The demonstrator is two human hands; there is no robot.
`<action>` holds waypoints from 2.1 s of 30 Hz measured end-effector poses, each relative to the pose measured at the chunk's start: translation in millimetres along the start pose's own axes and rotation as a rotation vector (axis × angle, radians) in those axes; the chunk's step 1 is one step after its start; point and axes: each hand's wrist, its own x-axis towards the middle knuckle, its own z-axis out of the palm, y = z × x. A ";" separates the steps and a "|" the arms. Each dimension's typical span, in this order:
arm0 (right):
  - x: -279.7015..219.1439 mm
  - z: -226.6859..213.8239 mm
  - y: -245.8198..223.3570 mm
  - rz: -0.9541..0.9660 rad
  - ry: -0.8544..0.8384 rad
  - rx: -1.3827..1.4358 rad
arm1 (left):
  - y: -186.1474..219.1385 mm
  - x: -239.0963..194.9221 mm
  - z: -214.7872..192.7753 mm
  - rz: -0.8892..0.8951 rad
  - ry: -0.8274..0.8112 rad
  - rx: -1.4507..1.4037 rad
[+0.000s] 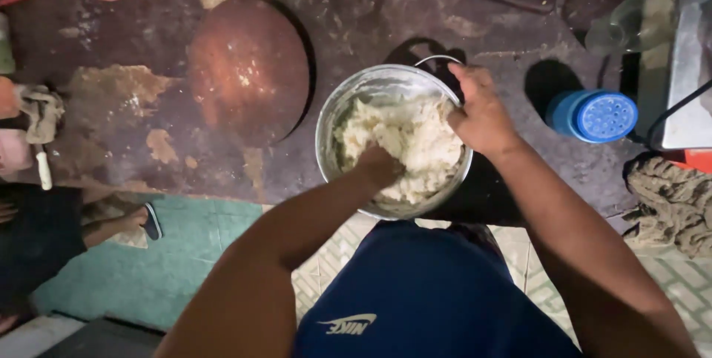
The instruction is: Kneading dough by hand in a metal bowl on a kitchen counter
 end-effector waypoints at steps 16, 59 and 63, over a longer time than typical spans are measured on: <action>-1.0 -7.5 -15.0 -0.143 0.379 -0.038 | -34.2 -7.2 -117.8 0.233 0.298 0.019; -15.1 -14.0 -73.6 0.378 -0.175 -0.027 | -7.2 6.4 -106.9 0.320 0.129 0.588; -3.0 -7.4 -27.4 0.305 -0.118 -0.133 | -8.9 37.8 -123.3 0.128 0.077 0.121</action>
